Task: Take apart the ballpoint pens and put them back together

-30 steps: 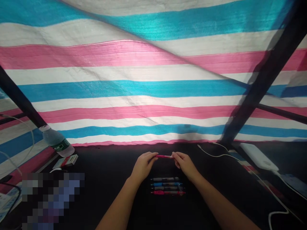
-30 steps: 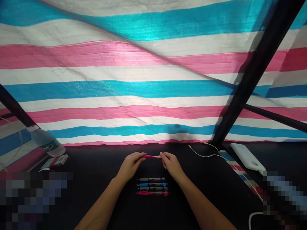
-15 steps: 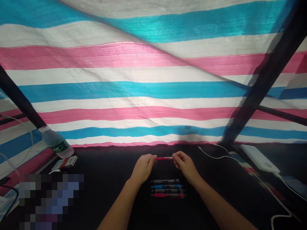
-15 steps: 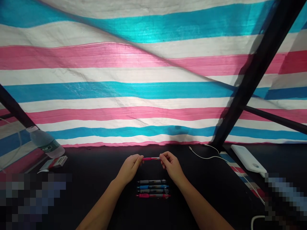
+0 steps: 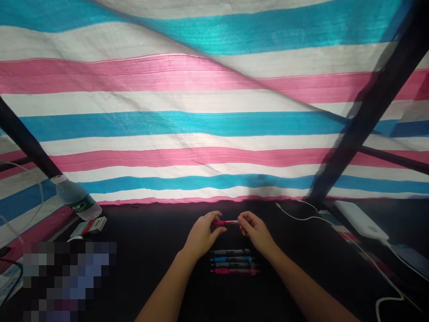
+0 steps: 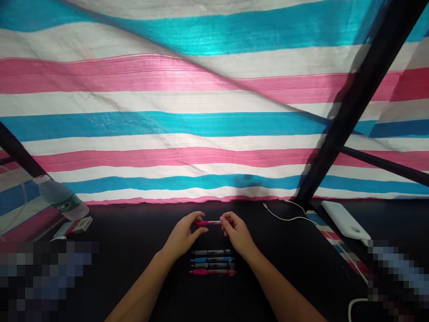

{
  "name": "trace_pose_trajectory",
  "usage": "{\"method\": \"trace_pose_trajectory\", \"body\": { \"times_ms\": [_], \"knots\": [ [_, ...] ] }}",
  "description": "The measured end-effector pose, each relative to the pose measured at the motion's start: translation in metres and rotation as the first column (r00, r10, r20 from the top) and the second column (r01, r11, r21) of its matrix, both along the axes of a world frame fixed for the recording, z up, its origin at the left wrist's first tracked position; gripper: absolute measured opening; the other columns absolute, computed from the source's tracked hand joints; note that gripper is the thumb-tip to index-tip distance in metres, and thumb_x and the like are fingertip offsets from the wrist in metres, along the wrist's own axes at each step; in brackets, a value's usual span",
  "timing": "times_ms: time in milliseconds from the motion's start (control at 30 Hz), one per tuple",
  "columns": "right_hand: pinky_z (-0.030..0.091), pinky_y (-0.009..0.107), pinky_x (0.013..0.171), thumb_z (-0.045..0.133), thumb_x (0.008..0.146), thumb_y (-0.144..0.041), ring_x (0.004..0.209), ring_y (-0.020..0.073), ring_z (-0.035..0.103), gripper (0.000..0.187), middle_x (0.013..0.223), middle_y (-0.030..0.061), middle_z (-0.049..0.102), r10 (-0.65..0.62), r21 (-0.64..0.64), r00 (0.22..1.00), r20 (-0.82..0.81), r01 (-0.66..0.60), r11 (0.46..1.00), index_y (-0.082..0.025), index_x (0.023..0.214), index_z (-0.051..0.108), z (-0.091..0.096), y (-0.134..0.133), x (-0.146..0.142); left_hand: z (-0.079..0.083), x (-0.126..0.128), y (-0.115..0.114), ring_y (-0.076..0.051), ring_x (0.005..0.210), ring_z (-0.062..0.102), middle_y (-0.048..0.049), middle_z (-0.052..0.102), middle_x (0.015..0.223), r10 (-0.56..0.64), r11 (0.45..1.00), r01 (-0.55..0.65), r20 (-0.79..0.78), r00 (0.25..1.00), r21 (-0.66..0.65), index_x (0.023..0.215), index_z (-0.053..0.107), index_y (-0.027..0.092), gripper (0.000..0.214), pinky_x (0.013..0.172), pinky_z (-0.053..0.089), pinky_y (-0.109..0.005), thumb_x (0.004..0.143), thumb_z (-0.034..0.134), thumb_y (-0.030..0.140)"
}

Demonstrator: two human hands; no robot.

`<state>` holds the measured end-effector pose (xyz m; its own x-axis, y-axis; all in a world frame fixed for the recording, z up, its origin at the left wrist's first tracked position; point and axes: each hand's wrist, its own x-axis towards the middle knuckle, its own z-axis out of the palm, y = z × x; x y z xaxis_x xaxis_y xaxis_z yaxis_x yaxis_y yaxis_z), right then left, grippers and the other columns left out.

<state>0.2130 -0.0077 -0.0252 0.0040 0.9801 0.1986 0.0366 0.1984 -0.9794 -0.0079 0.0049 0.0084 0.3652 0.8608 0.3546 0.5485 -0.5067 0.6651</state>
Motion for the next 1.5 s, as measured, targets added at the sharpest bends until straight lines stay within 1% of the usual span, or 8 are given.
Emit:
{"method": "trace_pose_trajectory", "body": {
  "times_ms": [100,200,367,533,633,1133,1233,1500],
  "knots": [
    [0.037,0.028,0.055,0.064,0.093,-0.055,0.056,0.0139,0.051,0.035,0.068,-0.0023,0.056,0.014,0.01,1.0,0.015,-0.014,1.0,-0.021,0.087,0.062,-0.003,0.001,0.0,0.003,0.002,-0.003,-0.021,0.084,0.064,-0.0016,0.074,0.092,0.008,1.0,-0.007,-0.063,0.998,0.002,0.1,0.07,0.023,0.014,0.076,0.044,-0.031,0.096,0.063,0.035],
    [0.038,0.028,0.056,0.063,0.094,-0.054,0.058,0.0143,0.051,0.033,0.069,-0.0024,0.056,0.027,0.019,0.999,0.032,-0.028,0.999,-0.021,0.088,0.062,-0.005,0.001,0.001,0.008,0.003,-0.004,-0.02,0.076,0.064,-0.0016,0.074,0.082,-0.013,1.0,0.013,-0.122,0.993,-0.002,0.088,0.072,0.022,0.033,0.075,0.042,-0.032,0.105,0.047,0.036],
    [0.039,0.028,0.058,0.061,0.096,-0.052,0.059,0.0152,0.053,0.031,0.071,-0.0019,0.057,0.043,0.03,0.995,0.086,-0.046,0.998,-0.021,0.091,0.062,-0.006,0.0,0.001,0.005,0.003,-0.003,-0.021,0.087,0.065,-0.0028,0.076,0.101,-0.019,0.993,0.038,-0.178,0.984,0.108,0.113,0.068,0.023,0.023,0.08,0.042,-0.034,0.095,0.067,0.037],
    [0.041,0.029,0.06,0.059,0.097,-0.052,0.061,0.016,0.054,0.031,0.073,-0.0013,0.058,0.063,0.028,0.991,0.12,-0.067,0.997,-0.021,0.093,0.064,-0.006,-0.001,0.001,0.002,0.003,-0.003,-0.019,0.083,0.066,-0.0026,0.075,0.091,-0.031,0.978,0.085,-0.269,0.963,0.193,0.097,0.069,0.022,0.019,0.082,0.039,-0.035,0.103,0.053,0.03],
    [0.041,0.029,0.061,0.057,0.097,-0.052,0.062,0.0165,0.054,0.034,0.073,-0.0007,0.058,0.077,0.015,0.985,0.155,-0.08,0.997,-0.02,0.092,0.067,-0.004,-0.001,0.001,0.001,0.003,-0.003,-0.021,0.086,0.066,-0.004,0.075,0.094,-0.043,0.967,0.123,-0.334,0.942,0.222,0.105,0.069,0.022,0.018,0.084,0.039,-0.036,0.103,0.054,0.031],
    [0.044,0.031,0.068,0.049,0.103,-0.037,0.071,0.0195,0.058,0.026,0.074,0.0002,0.058,0.004,0.152,0.926,0.378,-0.066,0.986,-0.022,0.095,0.068,-0.002,-0.005,-0.002,-0.002,0.009,-0.007,-0.021,0.075,0.066,-0.0043,0.074,0.086,-0.013,0.981,0.109,-0.501,0.866,0.162,0.101,0.064,0.02,0.032,0.077,0.038,-0.035,0.109,0.034,0.027],
    [0.044,0.031,0.069,0.047,0.104,-0.035,0.073,0.0195,0.058,0.025,0.077,0.0005,0.057,-0.015,0.192,0.914,0.405,-0.069,0.979,-0.022,0.095,0.067,0.0,-0.006,-0.003,-0.001,0.01,-0.009,-0.021,0.079,0.067,-0.0033,0.075,0.094,-0.047,0.98,0.134,-0.492,0.869,0.144,0.111,0.059,0.022,0.022,0.076,0.038,-0.034,0.108,0.038,0.028],
    [0.043,0.032,0.07,0.047,0.104,-0.036,0.072,0.0202,0.057,0.026,0.078,0.001,0.058,-0.002,0.208,0.922,0.388,-0.086,0.974,-0.024,0.093,0.066,0.0,-0.008,-0.005,-0.004,0.009,-0.007,-0.022,0.084,0.062,-0.0061,0.068,0.096,-0.007,0.962,0.15,-0.531,0.847,0.226,0.095,0.062,0.019,0.021,0.078,0.04,-0.036,0.105,0.045,0.027]
  ]
}}
